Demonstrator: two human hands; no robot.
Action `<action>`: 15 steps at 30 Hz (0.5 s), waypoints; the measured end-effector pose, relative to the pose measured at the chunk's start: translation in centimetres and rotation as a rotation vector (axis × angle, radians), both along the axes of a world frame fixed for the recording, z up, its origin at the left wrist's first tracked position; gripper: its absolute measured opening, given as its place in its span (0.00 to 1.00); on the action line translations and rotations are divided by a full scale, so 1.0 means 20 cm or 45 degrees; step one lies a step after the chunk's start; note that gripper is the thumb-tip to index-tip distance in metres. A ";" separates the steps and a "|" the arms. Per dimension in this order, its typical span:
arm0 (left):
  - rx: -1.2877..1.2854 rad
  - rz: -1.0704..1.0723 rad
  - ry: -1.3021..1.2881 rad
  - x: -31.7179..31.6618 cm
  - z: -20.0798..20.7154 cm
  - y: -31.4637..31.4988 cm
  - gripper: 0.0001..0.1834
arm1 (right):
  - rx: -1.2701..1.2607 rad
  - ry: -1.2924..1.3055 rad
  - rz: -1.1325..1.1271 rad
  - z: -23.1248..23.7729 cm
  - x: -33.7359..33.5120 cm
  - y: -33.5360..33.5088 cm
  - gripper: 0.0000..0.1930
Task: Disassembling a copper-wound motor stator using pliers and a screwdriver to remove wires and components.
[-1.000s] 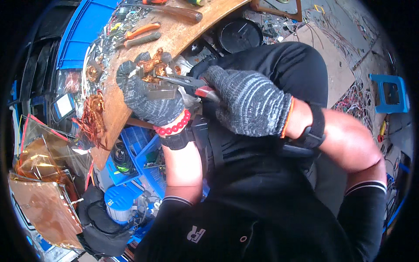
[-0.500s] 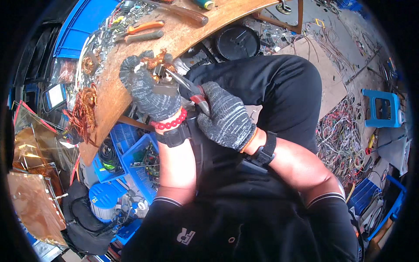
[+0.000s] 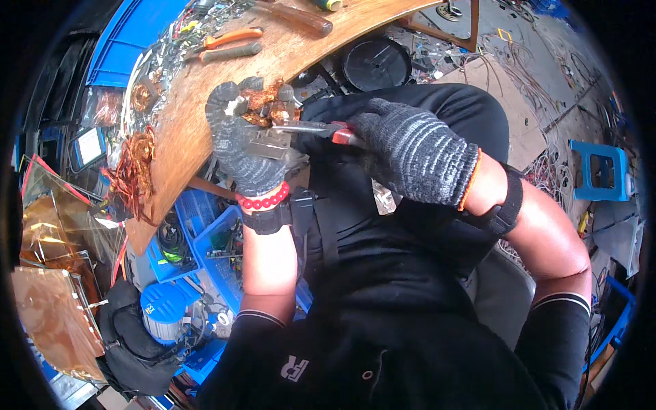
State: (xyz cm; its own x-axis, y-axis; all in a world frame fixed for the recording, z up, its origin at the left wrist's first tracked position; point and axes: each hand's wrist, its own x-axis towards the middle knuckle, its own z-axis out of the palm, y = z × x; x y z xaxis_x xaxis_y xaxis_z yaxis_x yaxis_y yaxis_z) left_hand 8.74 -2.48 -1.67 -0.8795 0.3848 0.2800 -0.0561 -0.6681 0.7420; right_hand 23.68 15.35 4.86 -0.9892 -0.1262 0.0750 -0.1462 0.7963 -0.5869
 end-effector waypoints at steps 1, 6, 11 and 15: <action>-0.024 0.024 -0.049 0.00 0.01 0.00 0.20 | -0.001 0.000 -0.004 0.01 0.00 -0.01 0.16; -0.146 -0.022 0.138 0.01 0.02 -0.02 0.20 | -0.011 0.027 -0.150 0.03 0.03 -0.05 0.15; -0.145 0.026 0.073 0.04 0.08 -0.01 0.20 | 0.057 0.212 -0.052 0.03 0.03 0.00 0.18; -0.140 0.049 0.143 0.02 0.10 0.00 0.19 | 0.105 0.408 -0.033 0.04 0.05 0.01 0.16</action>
